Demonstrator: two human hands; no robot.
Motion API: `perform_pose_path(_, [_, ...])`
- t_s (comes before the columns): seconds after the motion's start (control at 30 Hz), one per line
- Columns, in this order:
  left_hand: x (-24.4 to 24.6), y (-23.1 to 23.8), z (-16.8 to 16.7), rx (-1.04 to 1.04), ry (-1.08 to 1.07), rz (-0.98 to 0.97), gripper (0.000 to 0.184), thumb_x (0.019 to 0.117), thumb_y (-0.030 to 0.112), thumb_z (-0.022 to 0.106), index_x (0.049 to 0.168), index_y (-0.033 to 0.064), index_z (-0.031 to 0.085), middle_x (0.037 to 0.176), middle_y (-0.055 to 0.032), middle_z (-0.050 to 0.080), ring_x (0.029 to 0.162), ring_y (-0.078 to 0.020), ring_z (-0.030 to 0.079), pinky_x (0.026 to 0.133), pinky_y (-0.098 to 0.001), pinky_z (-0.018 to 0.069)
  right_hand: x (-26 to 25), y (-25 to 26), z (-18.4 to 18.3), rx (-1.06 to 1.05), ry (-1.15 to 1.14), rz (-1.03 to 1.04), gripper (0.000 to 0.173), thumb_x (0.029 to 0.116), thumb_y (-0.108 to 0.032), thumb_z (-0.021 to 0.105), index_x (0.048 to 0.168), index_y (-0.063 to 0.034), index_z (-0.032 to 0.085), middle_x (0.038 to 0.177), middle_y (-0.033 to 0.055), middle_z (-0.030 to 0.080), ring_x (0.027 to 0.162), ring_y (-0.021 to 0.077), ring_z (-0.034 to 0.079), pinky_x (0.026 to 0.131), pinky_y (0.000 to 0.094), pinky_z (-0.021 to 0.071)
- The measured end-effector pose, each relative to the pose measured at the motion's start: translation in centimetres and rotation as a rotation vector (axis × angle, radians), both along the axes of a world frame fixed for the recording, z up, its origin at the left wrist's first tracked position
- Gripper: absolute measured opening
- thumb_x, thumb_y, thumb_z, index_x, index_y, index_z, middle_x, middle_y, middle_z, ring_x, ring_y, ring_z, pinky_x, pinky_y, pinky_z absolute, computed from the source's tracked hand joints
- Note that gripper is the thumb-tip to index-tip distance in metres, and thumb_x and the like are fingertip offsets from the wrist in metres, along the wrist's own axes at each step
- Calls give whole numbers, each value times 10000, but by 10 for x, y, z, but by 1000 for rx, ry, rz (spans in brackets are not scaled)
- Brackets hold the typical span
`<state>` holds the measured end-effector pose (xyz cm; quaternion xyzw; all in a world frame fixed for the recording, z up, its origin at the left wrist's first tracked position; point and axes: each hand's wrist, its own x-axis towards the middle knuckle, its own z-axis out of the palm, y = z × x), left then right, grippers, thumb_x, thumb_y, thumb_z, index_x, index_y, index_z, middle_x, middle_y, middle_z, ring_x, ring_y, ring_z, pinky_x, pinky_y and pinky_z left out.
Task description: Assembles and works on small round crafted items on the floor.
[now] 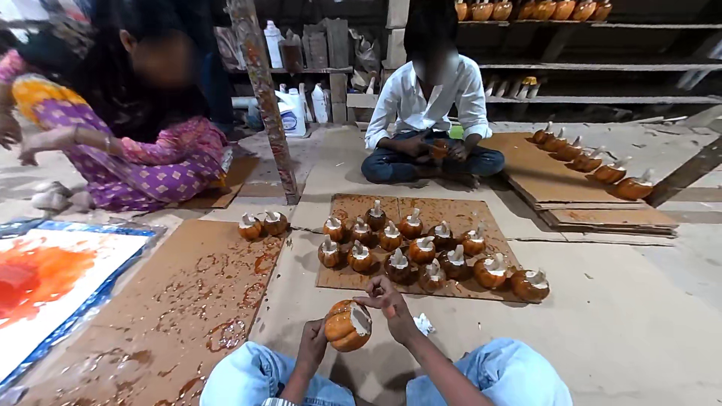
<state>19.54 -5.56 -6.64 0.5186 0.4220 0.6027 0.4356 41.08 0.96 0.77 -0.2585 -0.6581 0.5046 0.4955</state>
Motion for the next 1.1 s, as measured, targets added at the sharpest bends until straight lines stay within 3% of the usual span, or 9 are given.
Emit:
perform_pose_path(0.07, [0,0,0,-25,-33,-22,391,980,479,614,732,202,735,709,109,707,680,15,661,695,-224,576,2,2,2,15,11,2,726,946,-733,461,1028,-50,695,1055,27,615,1006,115,611,911,330,553])
perform_pose_path(0.23, [-1,-1,2,-40,-171,-23,337,873,545,723,679,270,724,671,125,688,630,35,633,632,-192,545,-2,-1,4,-187,69,-101,977,912,-849,162,1036,-26,673,1052,71,688,1011,164,655,902,348,543])
perform_pose_path(0.37, [-1,0,1,-29,-135,23,342,877,555,716,710,256,730,692,122,699,653,24,649,661,-201,561,-5,-4,-6,-239,-72,-79,717,1014,-662,280,1043,-32,622,1016,25,659,990,94,645,896,300,548])
perform_pose_path(0.57, [1,-1,1,-54,-79,145,306,987,251,578,722,189,718,702,102,711,666,6,667,684,-228,583,-6,-1,-5,-185,14,-67,593,1052,-546,388,1017,4,609,1001,53,634,1010,115,672,995,318,568])
perform_pose_path(0.67, [1,-2,4,-71,-100,169,345,1006,204,515,720,190,707,709,88,720,679,-20,686,697,-260,603,-6,-5,7,-315,77,-117,800,998,-727,221,1019,-27,607,979,49,690,950,139,681,881,327,564])
perform_pose_path(0.77, [3,-3,6,-118,-258,151,299,993,201,516,765,209,711,751,66,744,705,-39,707,695,-262,608,-4,-6,8,-403,41,-226,739,1072,-496,53,1101,2,599,1058,100,729,1001,158,677,865,330,541])
perform_pose_path(0.87, [5,-5,17,-293,-431,119,299,991,121,330,872,150,603,708,47,692,622,-49,652,617,-237,566,-2,-7,-1,-336,-92,-164,657,1053,-462,174,1160,4,625,1126,87,696,1040,131,644,886,322,527])
perform_pose_path(0.97, [4,-1,20,-475,-568,61,495,1059,171,157,732,171,528,535,67,508,481,-48,486,530,-227,462,-13,-13,-4,-255,-140,-27,868,993,-717,225,1240,28,595,1152,86,666,1042,123,637,887,307,538])
perform_pose_path(1.1, [5,0,28,-676,-698,27,634,1101,305,31,626,183,433,468,52,429,420,-77,425,473,-235,411,-23,-21,-8,-260,-171,135,901,977,-727,295,1438,21,499,1239,92,586,1089,115,575,907,285,500])
